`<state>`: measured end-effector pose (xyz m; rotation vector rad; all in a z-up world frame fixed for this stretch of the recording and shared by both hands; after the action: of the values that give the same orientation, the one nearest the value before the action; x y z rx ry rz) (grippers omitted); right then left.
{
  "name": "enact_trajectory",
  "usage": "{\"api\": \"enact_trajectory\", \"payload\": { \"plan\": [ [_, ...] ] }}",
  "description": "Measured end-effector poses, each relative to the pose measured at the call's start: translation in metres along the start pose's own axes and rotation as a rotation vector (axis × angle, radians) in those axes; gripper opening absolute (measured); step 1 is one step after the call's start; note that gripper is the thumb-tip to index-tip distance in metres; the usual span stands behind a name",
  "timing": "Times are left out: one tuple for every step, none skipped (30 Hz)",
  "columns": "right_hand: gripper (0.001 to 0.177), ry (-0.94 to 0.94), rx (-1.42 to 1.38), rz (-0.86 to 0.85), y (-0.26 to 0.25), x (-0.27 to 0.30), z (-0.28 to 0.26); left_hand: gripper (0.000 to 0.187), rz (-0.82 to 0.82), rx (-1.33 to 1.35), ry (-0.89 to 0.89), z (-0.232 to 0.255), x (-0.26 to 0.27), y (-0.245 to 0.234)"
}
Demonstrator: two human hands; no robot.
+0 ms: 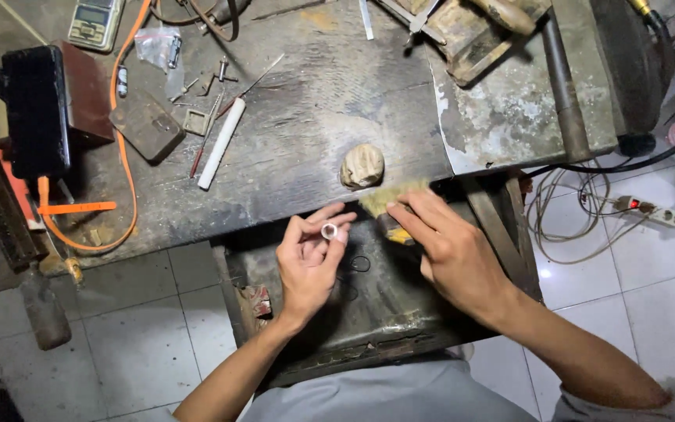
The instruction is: Filing a small metal jewelry component using hand files and cleaning the area with a brush.
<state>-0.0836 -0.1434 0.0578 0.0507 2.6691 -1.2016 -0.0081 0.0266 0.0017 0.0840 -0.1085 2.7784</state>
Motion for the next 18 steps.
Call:
{"api": "enact_trajectory", "payload": {
  "plan": [
    [0.066,0.000,-0.004,0.002,0.003,-0.004,0.000,0.022,0.000,-0.004,0.000,0.001,-0.001,0.000],
    [0.062,-0.045,0.057,0.014,0.005,-0.008,-0.003,0.023,0.068,-0.027,0.017,0.004,-0.002,-0.004],
    [0.060,-0.088,0.121,0.026,0.006,-0.011,-0.005,0.023,0.133,-0.048,0.035,0.006,-0.002,-0.006],
    [0.060,-0.085,0.120,0.028,0.017,-0.012,-0.005,0.023,0.130,-0.050,0.034,0.006,-0.002,-0.005],
    [0.055,-0.142,0.131,0.002,0.030,-0.015,-0.009,0.023,0.161,-0.038,0.020,0.005,-0.005,-0.006],
    [0.050,-0.198,0.143,-0.025,0.042,-0.018,-0.012,0.023,0.191,-0.027,0.005,0.004,-0.008,-0.007],
    [0.050,-0.195,0.142,-0.023,0.034,-0.020,-0.018,0.023,0.188,-0.029,0.003,0.004,-0.008,-0.008],
    [0.047,-0.169,0.051,-0.037,0.028,-0.023,-0.023,0.021,0.190,-0.030,0.007,0.004,-0.009,-0.011],
    [0.044,-0.150,-0.038,-0.051,0.021,-0.028,-0.027,0.019,0.196,-0.030,0.015,0.005,-0.011,-0.015],
    [0.044,-0.152,-0.037,-0.050,0.003,-0.040,-0.030,0.019,0.197,-0.030,0.018,0.005,-0.012,-0.019],
    [0.044,-0.125,-0.077,0.021,-0.020,-0.051,-0.032,0.017,0.198,-0.014,0.029,0.007,-0.012,-0.023],
    [0.044,-0.097,-0.118,0.092,-0.043,-0.061,-0.033,0.016,0.199,0.001,0.039,0.008,-0.011,-0.027],
    [0.044,-0.098,-0.122,0.089,-0.042,-0.076,-0.021,0.016,0.203,-0.001,0.037,0.007,-0.011,-0.028],
    [0.047,-0.009,-0.012,0.081,-0.041,-0.091,-0.003,0.017,0.204,-0.004,0.033,0.007,-0.011,-0.029],
    [0.050,0.077,0.101,0.076,-0.041,-0.107,0.015,0.018,0.205,-0.006,0.034,0.007,-0.013,-0.030],
    [0.050,0.072,0.100,0.076,-0.026,-0.126,0.022,0.018,0.209,-0.006,0.036,0.007,-0.013,-0.029],
    [0.054,0.267,0.160,0.047,-0.010,-0.143,0.043,0.017,0.207,0.000,0.041,0.007,-0.013,-0.029],
    [0.057,0.463,0.219,0.016,0.005,-0.157,0.063,0.017,0.204,0.007,0.047,0.008,-0.013,-0.028]
  ]
}}
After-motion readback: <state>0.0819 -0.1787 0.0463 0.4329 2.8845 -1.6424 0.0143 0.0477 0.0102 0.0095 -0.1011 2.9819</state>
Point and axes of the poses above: each hand's wrist, its own x-axis away from the middle knuckle, its own y-axis out of the palm, z = x × y, the point moved 7 cm from there along -x, towards the middle knuckle, and after that the axes turned 13 degrees about -x, right-handed, at the moved point
